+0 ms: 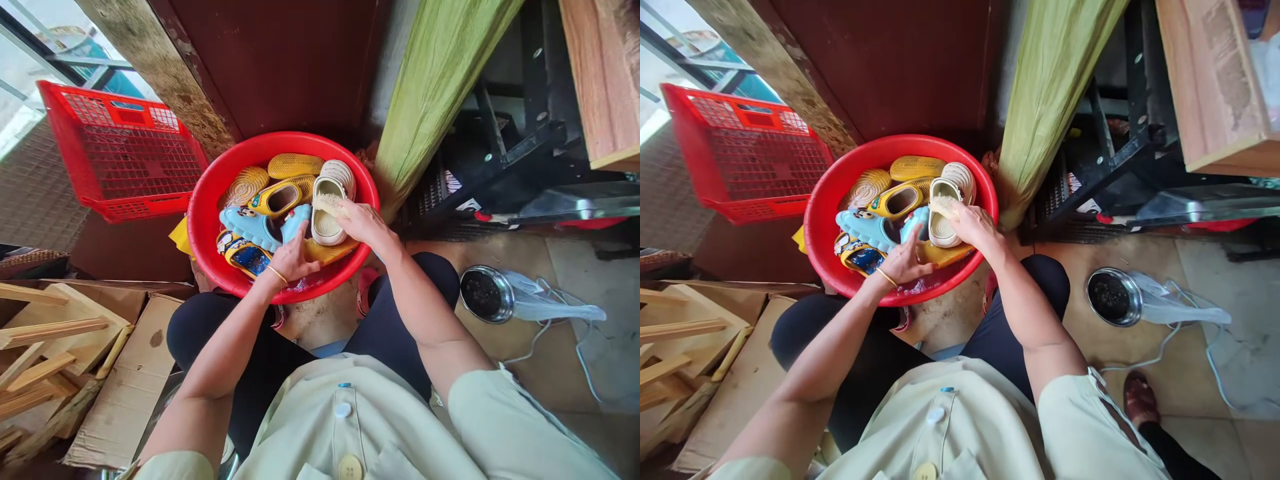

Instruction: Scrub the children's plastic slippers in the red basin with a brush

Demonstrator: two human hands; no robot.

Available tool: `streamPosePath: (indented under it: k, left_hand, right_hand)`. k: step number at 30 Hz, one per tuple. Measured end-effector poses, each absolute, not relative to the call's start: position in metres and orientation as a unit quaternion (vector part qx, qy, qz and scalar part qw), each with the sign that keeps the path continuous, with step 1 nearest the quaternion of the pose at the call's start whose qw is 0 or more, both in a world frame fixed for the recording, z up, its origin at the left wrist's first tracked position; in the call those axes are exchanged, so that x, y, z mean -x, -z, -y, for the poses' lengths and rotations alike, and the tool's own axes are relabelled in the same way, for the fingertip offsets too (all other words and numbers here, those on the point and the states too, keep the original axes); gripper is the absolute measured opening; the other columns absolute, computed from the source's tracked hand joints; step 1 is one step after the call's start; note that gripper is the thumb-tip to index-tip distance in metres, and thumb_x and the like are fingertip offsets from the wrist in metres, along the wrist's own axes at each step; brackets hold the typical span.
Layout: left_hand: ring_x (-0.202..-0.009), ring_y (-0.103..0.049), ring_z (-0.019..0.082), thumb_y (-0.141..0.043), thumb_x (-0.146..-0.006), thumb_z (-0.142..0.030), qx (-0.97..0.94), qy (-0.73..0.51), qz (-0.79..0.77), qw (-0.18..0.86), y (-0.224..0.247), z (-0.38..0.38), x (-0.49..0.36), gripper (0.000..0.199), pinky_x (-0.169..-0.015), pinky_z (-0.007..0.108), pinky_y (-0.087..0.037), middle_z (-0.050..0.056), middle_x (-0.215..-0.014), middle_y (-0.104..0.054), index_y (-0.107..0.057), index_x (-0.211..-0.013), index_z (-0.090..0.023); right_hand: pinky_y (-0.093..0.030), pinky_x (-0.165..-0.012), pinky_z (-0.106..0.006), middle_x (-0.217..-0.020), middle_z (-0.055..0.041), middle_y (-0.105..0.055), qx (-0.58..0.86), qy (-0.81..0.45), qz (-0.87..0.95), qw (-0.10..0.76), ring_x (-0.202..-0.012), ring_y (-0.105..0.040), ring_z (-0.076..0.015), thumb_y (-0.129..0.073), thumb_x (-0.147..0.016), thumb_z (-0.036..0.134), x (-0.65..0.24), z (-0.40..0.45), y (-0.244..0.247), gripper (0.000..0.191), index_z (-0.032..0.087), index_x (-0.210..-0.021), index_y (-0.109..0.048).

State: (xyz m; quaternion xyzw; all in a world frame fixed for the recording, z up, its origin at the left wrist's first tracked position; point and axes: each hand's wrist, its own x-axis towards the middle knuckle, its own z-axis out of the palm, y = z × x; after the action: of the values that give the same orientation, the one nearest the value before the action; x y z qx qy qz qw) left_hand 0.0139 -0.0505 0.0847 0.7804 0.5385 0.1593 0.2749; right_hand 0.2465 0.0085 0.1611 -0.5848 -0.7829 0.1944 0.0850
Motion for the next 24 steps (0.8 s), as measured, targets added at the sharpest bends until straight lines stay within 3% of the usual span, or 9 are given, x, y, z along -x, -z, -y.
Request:
streamPosePath:
  k: [4, 8, 13, 16, 20, 24]
  left_hand:
    - [-0.115, -0.07, 0.035, -0.069, -0.083, -0.056, -0.784, -0.173, -0.555, 0.219, -0.106, 0.05, -0.003, 0.095, -0.097, 0.046, -0.055, 0.017, -0.129, -0.068, -0.029, -0.159, -0.017]
    - [-0.116, -0.069, 0.034, -0.063, -0.089, -0.058, -0.8, -0.14, -0.557, 0.172, -0.1, 0.052, -0.013, 0.065, -0.1, 0.048, -0.054, 0.015, -0.127, -0.069, -0.053, -0.141, -0.02]
    - [-0.13, -0.06, 0.034, -0.08, -0.076, -0.042, -0.849, -0.104, -0.48, 0.196, -0.077, 0.053, -0.024, 0.078, -0.111, 0.047, -0.047, 0.02, -0.141, -0.06, -0.052, -0.143, -0.015]
    - [-0.127, -0.061, 0.034, -0.077, -0.074, -0.031, -0.854, -0.094, -0.466, 0.212, -0.073, 0.054, -0.023, 0.067, -0.11, 0.047, -0.047, 0.019, -0.14, -0.062, -0.059, -0.137, -0.016]
    - [-0.108, -0.069, 0.03, -0.062, -0.085, -0.038, -0.851, -0.157, -0.448, 0.225, -0.085, 0.05, -0.013, 0.034, -0.103, 0.047, -0.05, 0.013, -0.122, -0.074, -0.072, -0.113, -0.023]
    - [-0.085, -0.068, 0.027, -0.049, -0.095, -0.048, -0.811, -0.25, -0.494, 0.189, -0.107, 0.041, 0.006, 0.034, -0.088, 0.041, -0.052, 0.011, -0.09, -0.076, -0.072, -0.092, -0.022]
  right_hand:
    - [-0.052, -0.105, -0.041, -0.131, -0.005, -0.073, 0.567, -0.215, 0.788, 0.105, -0.122, -0.067, -0.0276, -0.052, -0.098, 0.032, -0.244, -0.008, -0.159, 0.053, 0.026, -0.151, -0.054]
    - [-0.052, -0.105, -0.039, -0.134, -0.0025, -0.072, 0.564, -0.235, 0.786, 0.096, -0.123, -0.067, -0.0266, -0.051, -0.098, 0.033, -0.241, -0.007, -0.153, 0.052, 0.03, -0.15, -0.055]
    - [-0.053, -0.104, -0.041, -0.123, -0.0053, -0.076, 0.581, -0.236, 0.774, 0.084, -0.119, -0.069, -0.0288, -0.055, -0.096, 0.033, -0.241, -0.006, -0.143, 0.047, 0.027, -0.142, -0.063]
    - [-0.054, -0.103, -0.043, -0.12, -0.0046, -0.077, 0.582, -0.244, 0.77, 0.1, -0.115, -0.071, -0.0295, -0.057, -0.095, 0.035, -0.243, -0.008, -0.136, 0.046, 0.028, -0.141, -0.064]
    - [-0.055, -0.103, -0.044, -0.117, -0.0026, -0.078, 0.577, -0.25, 0.769, 0.119, -0.115, -0.071, -0.0287, -0.057, -0.095, 0.034, -0.241, -0.01, -0.13, 0.047, 0.032, -0.142, -0.063]
    - [-0.053, -0.106, -0.041, -0.129, -0.0055, -0.073, 0.561, -0.253, 0.767, 0.18, -0.12, -0.069, -0.027, -0.055, -0.097, 0.031, -0.23, -0.006, -0.134, 0.053, 0.027, -0.149, -0.056]
